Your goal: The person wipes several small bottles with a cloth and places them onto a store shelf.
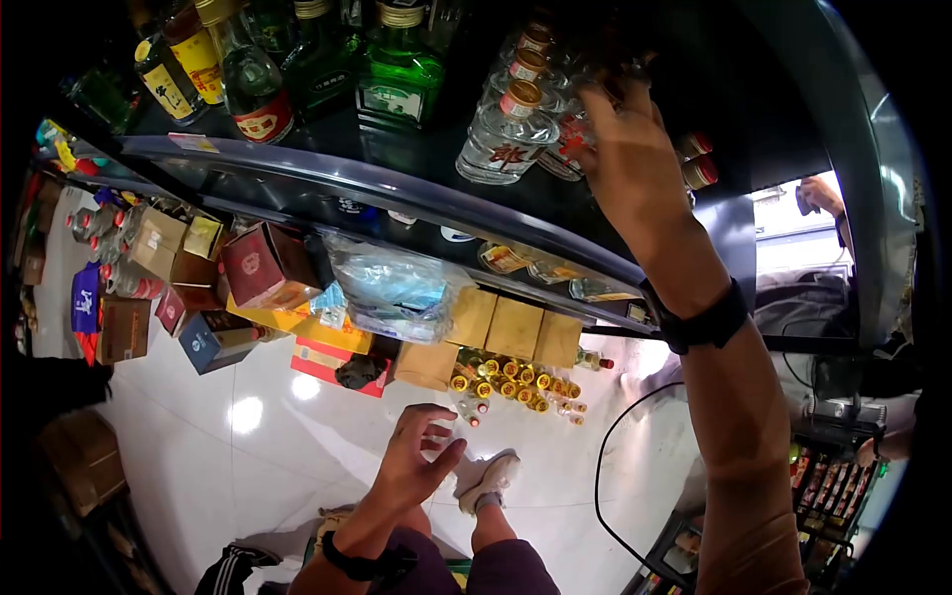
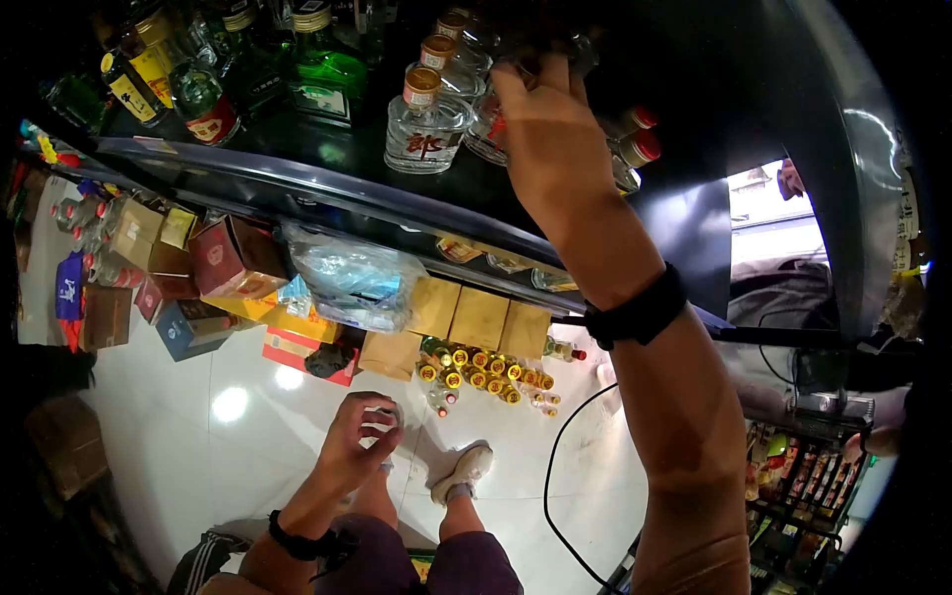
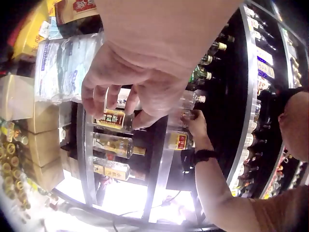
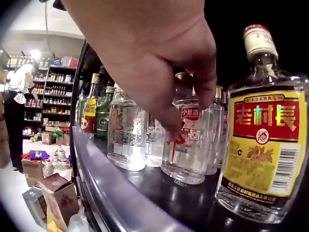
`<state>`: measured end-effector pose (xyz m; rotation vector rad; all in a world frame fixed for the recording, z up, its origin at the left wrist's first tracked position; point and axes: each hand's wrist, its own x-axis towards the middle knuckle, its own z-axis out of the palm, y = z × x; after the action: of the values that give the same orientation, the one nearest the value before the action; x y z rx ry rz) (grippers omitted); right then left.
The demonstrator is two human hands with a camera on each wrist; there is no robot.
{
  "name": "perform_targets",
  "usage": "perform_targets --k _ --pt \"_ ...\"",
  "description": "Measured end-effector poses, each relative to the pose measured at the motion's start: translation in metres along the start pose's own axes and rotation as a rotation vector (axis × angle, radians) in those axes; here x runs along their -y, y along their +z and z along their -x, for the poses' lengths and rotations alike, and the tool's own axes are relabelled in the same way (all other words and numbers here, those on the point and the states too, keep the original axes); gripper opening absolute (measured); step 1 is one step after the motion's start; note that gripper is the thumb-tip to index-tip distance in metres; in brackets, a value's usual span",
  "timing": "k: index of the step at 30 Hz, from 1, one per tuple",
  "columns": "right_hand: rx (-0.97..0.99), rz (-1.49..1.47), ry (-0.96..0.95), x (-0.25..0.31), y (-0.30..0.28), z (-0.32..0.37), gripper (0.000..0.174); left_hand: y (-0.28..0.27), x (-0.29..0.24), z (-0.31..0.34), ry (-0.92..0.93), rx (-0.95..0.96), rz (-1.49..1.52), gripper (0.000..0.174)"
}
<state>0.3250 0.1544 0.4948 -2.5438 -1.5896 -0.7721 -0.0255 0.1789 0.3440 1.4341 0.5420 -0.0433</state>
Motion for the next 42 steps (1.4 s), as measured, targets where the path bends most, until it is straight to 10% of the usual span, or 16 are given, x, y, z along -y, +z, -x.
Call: perform_targets --k 8,10,15,22,35,42 --pt "-0.117 -0.158 0.033 -0.013 -0.058 0.023 0.04 0.003 0.01 0.014 -0.003 -0.033 0.07 0.034" --pt "-0.04 -0.542 0.631 -0.051 -0.063 0.028 0.032 0.004 0.014 0.017 -0.038 -0.029 0.073 0.033" --pt "0.046 -0.572 0.587 -0.19 -0.004 0.026 0.029 0.007 0.022 0.028 -0.117 -0.015 -0.001 0.032" --pt "0.267 -0.727 0.561 -0.198 0.033 0.007 0.03 0.018 0.021 0.043 -0.149 -0.027 0.044 0.027" --pt "0.428 -0.876 0.559 -0.214 0.075 -0.038 0.033 -0.012 -0.178 -0.119 0.947 -0.587 -0.479 0.058" --pt "0.26 -1.094 0.556 -0.225 0.077 -0.023 0.034 -0.005 -0.189 -0.201 0.991 -0.609 -0.459 0.091"
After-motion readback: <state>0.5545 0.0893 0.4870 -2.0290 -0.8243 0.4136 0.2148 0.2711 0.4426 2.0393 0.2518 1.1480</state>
